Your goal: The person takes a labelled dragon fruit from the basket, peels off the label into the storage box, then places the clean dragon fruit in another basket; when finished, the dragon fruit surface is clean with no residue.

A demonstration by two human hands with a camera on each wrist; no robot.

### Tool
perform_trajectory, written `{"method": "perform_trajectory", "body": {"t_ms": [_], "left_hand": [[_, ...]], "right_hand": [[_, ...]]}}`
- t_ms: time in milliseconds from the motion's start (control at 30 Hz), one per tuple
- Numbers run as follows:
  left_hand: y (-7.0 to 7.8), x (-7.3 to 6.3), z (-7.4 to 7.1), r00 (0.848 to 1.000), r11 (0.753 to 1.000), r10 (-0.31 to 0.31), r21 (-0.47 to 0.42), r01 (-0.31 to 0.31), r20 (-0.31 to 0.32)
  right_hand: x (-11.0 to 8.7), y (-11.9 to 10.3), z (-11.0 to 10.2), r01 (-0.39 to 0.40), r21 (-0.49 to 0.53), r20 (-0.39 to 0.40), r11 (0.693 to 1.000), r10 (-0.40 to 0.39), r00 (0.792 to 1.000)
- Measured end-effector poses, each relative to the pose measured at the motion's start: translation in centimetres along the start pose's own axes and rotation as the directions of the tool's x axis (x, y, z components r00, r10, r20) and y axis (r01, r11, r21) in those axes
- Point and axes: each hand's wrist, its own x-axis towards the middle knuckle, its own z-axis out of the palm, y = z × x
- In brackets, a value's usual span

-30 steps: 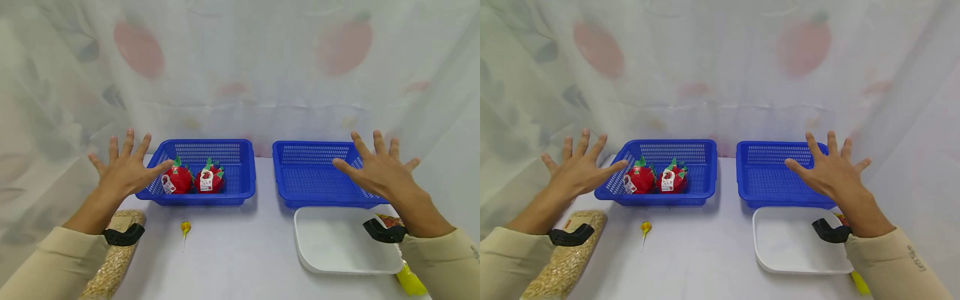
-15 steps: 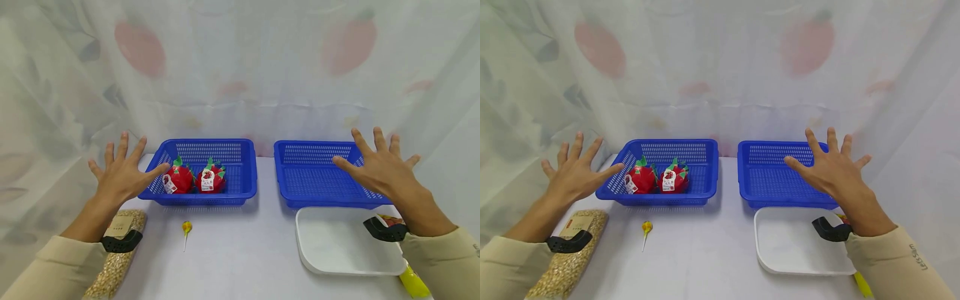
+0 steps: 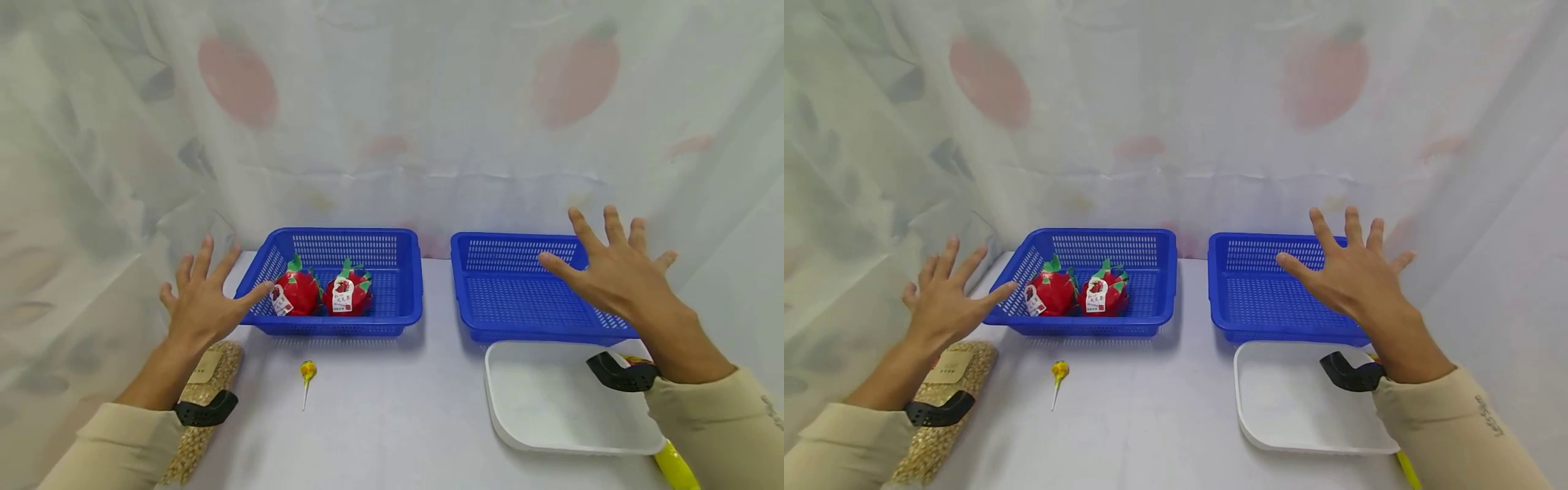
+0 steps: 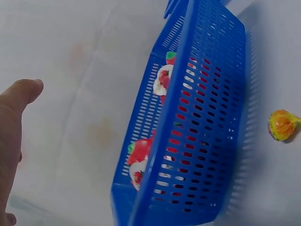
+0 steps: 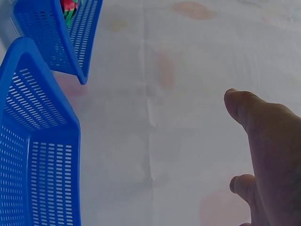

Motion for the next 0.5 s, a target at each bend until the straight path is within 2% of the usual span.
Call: {"method": "perform_trajectory", "body": {"t_ms": [233,500], "left_hand": [[-0.8,-0.9,1.4,1.000,0.999,-0.017,-0.052,0.017,0.002],[-2.3,-1.1,3.4,0.999,0.989,-0.043,-0.138,0.045,0.018]], "right_hand": [[0.2,-0.4,0.3,0.010,0.004,0.009,1.000,-0.010,1.000],[0.4,-0.9,0.7,0.032,0.021,-0.003,0.999,-0.032,0.999]]}}
